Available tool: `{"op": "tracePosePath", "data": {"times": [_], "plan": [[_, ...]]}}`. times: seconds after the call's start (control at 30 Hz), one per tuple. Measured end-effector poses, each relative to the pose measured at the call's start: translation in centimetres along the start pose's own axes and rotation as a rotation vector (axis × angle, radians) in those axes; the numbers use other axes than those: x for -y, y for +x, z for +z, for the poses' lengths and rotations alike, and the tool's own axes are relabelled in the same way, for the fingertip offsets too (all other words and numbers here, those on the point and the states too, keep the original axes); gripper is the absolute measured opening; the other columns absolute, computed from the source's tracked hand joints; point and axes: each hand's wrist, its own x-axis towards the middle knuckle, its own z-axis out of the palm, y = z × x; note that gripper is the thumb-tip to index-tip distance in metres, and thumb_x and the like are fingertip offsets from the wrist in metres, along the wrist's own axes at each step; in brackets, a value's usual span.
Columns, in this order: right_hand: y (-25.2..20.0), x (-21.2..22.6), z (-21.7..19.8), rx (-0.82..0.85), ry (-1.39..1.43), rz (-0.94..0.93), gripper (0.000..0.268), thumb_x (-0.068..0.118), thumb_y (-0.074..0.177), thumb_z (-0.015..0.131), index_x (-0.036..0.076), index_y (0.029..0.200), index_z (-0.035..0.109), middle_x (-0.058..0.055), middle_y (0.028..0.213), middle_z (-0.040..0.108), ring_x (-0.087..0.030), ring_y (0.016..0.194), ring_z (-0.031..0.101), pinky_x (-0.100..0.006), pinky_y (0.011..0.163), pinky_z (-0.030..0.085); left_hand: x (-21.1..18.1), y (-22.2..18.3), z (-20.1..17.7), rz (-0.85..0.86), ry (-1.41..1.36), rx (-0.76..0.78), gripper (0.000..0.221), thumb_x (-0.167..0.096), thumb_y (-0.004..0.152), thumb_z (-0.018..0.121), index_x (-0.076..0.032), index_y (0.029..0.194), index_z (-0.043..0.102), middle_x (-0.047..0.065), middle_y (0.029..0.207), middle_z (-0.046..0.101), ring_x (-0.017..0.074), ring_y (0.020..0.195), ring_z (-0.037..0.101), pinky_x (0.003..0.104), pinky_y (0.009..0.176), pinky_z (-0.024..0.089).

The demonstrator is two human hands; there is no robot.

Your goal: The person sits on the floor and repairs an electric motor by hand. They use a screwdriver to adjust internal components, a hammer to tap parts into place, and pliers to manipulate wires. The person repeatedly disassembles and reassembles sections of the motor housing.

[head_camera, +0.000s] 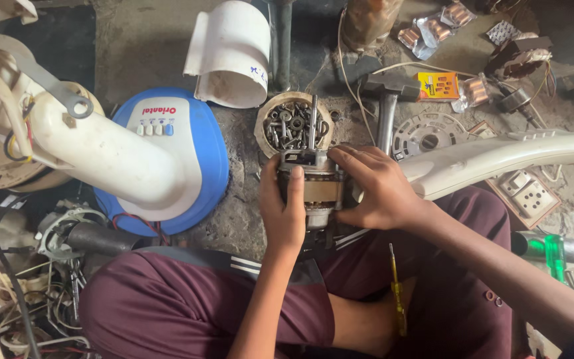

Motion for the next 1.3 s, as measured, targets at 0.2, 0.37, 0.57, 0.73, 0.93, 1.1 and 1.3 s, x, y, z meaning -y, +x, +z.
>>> {"op": "tracePosePath", "data": {"times": [0.2, 0.37, 0.57, 0.73, 0.93, 1.1, 1.3], "plan": [[-0.1, 0.0, 0.2, -0.013, -0.005, -0.011, 0.098, 0.022, 0.050, 0.089, -0.005, 0.137, 0.054, -0.026, 0.132, 0.063, -0.045, 0.117, 0.062, -0.050, 0.100, 0.048, -0.5, 0.1, 0.4, -0.003, -0.093, -0.053, 0.046, -0.033, 0.100, 0.065, 0.002, 0.130, 0.062, 0.014, 0.114, 0.071, 0.0189, 0.106, 0.066, 0.033, 0.096, 0.051], [-0.8, 0.2, 0.4, -0.028, -0.021, -0.011, 0.096, 0.020, 0.049, 0.091, -0.003, 0.136, 0.055, -0.024, 0.133, 0.063, -0.045, 0.122, 0.059, -0.050, 0.103, 0.047, -0.3, -0.4, 0.5, 0.075, -0.031, -0.082, 0.043, -0.030, 0.100, 0.066, 0.002, 0.128, 0.062, 0.011, 0.113, 0.071, 0.0189, 0.106, 0.067, 0.033, 0.096, 0.052], [-1.2, 1.3, 0.1, 0.009, -0.035, 0.037, 0.101, 0.021, 0.051, 0.093, -0.001, 0.139, 0.051, -0.024, 0.142, 0.057, -0.045, 0.130, 0.054, -0.050, 0.109, 0.042, -1.1, -0.4, 0.2, 0.019, -0.136, -0.078, 0.040, -0.025, 0.094, 0.073, 0.002, 0.123, 0.063, 0.010, 0.113, 0.067, 0.0190, 0.105, 0.064, 0.034, 0.095, 0.052], [1.4, -0.5, -2.9, 0.109, 0.649, 0.270, 0.091, 0.020, 0.085, 0.077, 0.000, 0.160, 0.029, -0.020, 0.155, 0.049, -0.032, 0.144, 0.048, -0.043, 0.117, 0.040, -1.3, -0.3, 0.2, 0.053, -0.124, -0.096, 0.039, -0.025, 0.091, 0.075, 0.000, 0.120, 0.065, 0.010, 0.110, 0.068, 0.0185, 0.101, 0.066, 0.033, 0.090, 0.054], [6.2, -3.6, -1.3, -0.067, 1.095, 0.610, 0.038, 0.009, 0.103, 0.054, -0.003, 0.138, 0.055, -0.019, 0.126, 0.068, -0.026, 0.119, 0.068, -0.037, 0.103, 0.057, -1.2, 0.2, 0.6, 0.183, -0.079, -0.062, 0.042, -0.027, 0.093, 0.075, -0.001, 0.124, 0.063, 0.011, 0.116, 0.064, 0.0220, 0.107, 0.066, 0.036, 0.095, 0.055], [6.9, -5.5, 0.7, -0.086, 1.257, 0.618, 0.011, 0.001, 0.102, 0.059, 0.001, 0.112, 0.064, -0.015, 0.106, 0.072, -0.024, 0.100, 0.074, -0.036, 0.087, 0.062, -1.3, 0.1, 0.2, 0.184, -0.100, -0.060, 0.046, -0.024, 0.091, 0.074, 0.001, 0.127, 0.060, 0.013, 0.119, 0.063, 0.0232, 0.109, 0.066, 0.038, 0.097, 0.054], [6.3, -5.3, 0.8, -0.225, 1.246, 0.590, 0.009, -0.003, 0.097, 0.063, 0.001, 0.104, 0.062, -0.008, 0.100, 0.070, -0.023, 0.095, 0.074, -0.038, 0.085, 0.065, -1.4, 0.8, -0.1, 0.325, -0.108, 0.000, 0.043, -0.021, 0.091, 0.073, 0.000, 0.127, 0.060, 0.016, 0.127, 0.063, 0.0293, 0.119, 0.065, 0.042, 0.106, 0.053]]}}
